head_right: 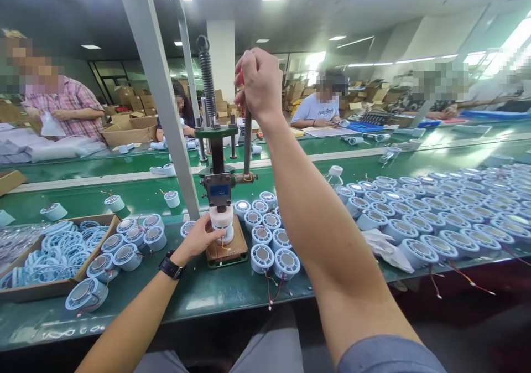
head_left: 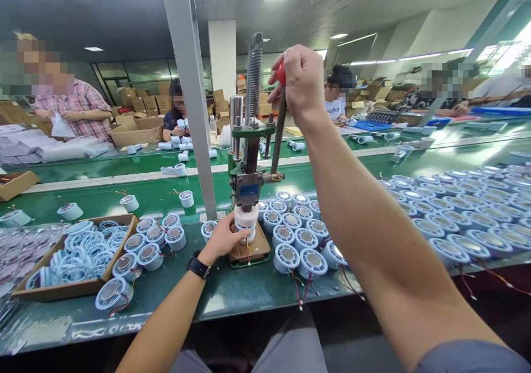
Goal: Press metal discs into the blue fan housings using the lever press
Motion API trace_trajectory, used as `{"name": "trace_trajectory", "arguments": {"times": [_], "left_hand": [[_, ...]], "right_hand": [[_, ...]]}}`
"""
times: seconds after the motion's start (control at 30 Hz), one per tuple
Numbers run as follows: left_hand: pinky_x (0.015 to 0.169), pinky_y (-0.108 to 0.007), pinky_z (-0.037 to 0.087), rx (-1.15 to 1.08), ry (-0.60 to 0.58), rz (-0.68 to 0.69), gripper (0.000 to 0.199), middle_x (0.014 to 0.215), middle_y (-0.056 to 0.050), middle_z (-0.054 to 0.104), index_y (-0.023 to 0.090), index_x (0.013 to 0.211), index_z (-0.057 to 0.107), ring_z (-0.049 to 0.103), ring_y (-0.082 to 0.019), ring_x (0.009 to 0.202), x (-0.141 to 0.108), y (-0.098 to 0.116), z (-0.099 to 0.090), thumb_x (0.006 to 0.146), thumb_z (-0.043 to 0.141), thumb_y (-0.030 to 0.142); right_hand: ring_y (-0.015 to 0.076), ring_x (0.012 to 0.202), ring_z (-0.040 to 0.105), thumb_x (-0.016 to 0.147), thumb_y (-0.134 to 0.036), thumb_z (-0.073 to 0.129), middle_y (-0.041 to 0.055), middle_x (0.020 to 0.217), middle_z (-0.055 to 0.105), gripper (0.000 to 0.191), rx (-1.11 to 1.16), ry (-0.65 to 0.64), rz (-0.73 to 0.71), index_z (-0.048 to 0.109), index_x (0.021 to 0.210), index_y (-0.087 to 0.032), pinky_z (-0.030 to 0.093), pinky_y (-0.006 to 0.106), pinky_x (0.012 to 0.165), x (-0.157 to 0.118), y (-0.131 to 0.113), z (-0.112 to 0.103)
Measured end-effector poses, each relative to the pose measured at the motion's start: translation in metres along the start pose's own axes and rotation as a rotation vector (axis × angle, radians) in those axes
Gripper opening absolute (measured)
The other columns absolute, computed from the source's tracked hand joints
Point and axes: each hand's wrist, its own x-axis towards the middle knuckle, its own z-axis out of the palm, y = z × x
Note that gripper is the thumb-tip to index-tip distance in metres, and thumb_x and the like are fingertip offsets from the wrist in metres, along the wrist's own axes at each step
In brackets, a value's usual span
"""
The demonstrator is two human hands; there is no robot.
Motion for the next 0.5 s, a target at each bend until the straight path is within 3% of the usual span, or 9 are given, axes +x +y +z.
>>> {"name": "trace_trajectory", "arguments": {"times": [0.1, 0.17, 0.23, 0.3, 0.37, 0.4, 0.47, 0.5], "left_hand": [[0.108, -0.046, 0.042, 0.008, -0.002, 0.034, 0.065, 0.131, -0.014, 0.062, 0.015, 0.131, 0.055, 0.057, -0.032, 0.12, -0.006, -0.006, 0.001, 0.073, 0.077, 0.036], [0.112, -0.045, 0.037, -0.005, 0.008, 0.068, 0.08, 0.141, -0.014, 0.054, 0.017, 0.143, 0.043, 0.051, -0.031, 0.129, -0.009, -0.01, 0.005, 0.073, 0.077, 0.033], [0.115, -0.044, 0.034, 0.013, 0.062, 0.069, 0.09, 0.145, -0.013, 0.049, 0.018, 0.15, 0.032, 0.046, -0.03, 0.134, -0.012, -0.015, 0.01, 0.073, 0.077, 0.029], [0.117, -0.045, 0.032, 0.054, 0.131, 0.043, 0.09, 0.143, -0.013, 0.051, 0.018, 0.151, 0.031, 0.046, -0.03, 0.135, -0.014, -0.019, 0.015, 0.072, 0.075, 0.023], [0.117, -0.046, 0.03, 0.082, 0.193, 0.015, 0.089, 0.141, -0.013, 0.053, 0.017, 0.149, 0.032, 0.046, -0.03, 0.134, -0.016, -0.02, 0.02, 0.071, 0.073, 0.018], [0.118, -0.046, 0.03, 0.088, 0.214, 0.003, 0.088, 0.142, -0.013, 0.053, 0.017, 0.148, 0.034, 0.046, -0.03, 0.134, -0.017, -0.021, 0.022, 0.07, 0.073, 0.016], [0.118, -0.046, 0.029, 0.096, 0.248, -0.009, 0.087, 0.142, -0.013, 0.053, 0.017, 0.147, 0.037, 0.046, -0.03, 0.134, -0.018, -0.02, 0.026, 0.068, 0.073, 0.013], [0.118, -0.046, 0.03, 0.099, 0.266, -0.007, 0.086, 0.141, -0.013, 0.053, 0.017, 0.146, 0.038, 0.047, -0.03, 0.133, -0.018, -0.02, 0.027, 0.067, 0.073, 0.012]], "right_hand": [[0.0053, 0.043, 0.051, 0.1, -0.019, 0.034, -0.0025, 0.07, 0.06, 0.028, -0.004, 0.033, 0.12, 0.053, 0.079, -0.018, 0.036, 0.019, 0.042, -0.004, -0.024, -0.006], [0.0066, 0.053, 0.056, 0.098, -0.013, 0.034, -0.0005, 0.073, 0.061, 0.028, 0.035, 0.035, 0.057, 0.056, 0.081, -0.015, 0.043, 0.02, 0.049, -0.028, -0.046, -0.023], [0.0121, 0.073, 0.064, 0.094, -0.013, 0.04, 0.003, 0.082, 0.063, 0.025, 0.068, 0.05, -0.108, 0.062, 0.084, -0.017, 0.054, 0.027, 0.065, -0.082, -0.06, -0.044], [0.0203, 0.092, 0.066, 0.091, -0.022, 0.048, 0.0041, 0.092, 0.065, 0.022, -0.008, 0.125, -0.219, 0.069, 0.091, -0.026, 0.056, 0.039, 0.083, -0.163, -0.058, -0.06], [0.0255, 0.086, 0.067, 0.094, -0.043, 0.047, 0.0038, 0.087, 0.064, 0.024, -0.091, 0.21, -0.372, 0.07, 0.096, -0.036, 0.056, 0.049, 0.079, -0.252, -0.039, -0.067], [0.025, 0.071, 0.065, 0.095, -0.043, 0.043, 0.0029, 0.077, 0.059, 0.027, -0.16, 0.319, -0.463, 0.069, 0.093, -0.037, 0.055, 0.049, 0.068, -0.29, -0.026, -0.068], [0.0268, 0.073, 0.065, 0.089, -0.031, 0.052, 0.0034, 0.077, 0.058, 0.019, -0.313, 0.322, -0.377, 0.071, 0.088, -0.034, 0.054, 0.05, 0.066, -0.337, -0.01, -0.069], [0.0279, 0.078, 0.065, 0.086, -0.027, 0.054, 0.0034, 0.08, 0.058, 0.019, -0.353, 0.283, -0.31, 0.071, 0.09, -0.036, 0.054, 0.052, 0.068, -0.343, -0.009, -0.07]]}}
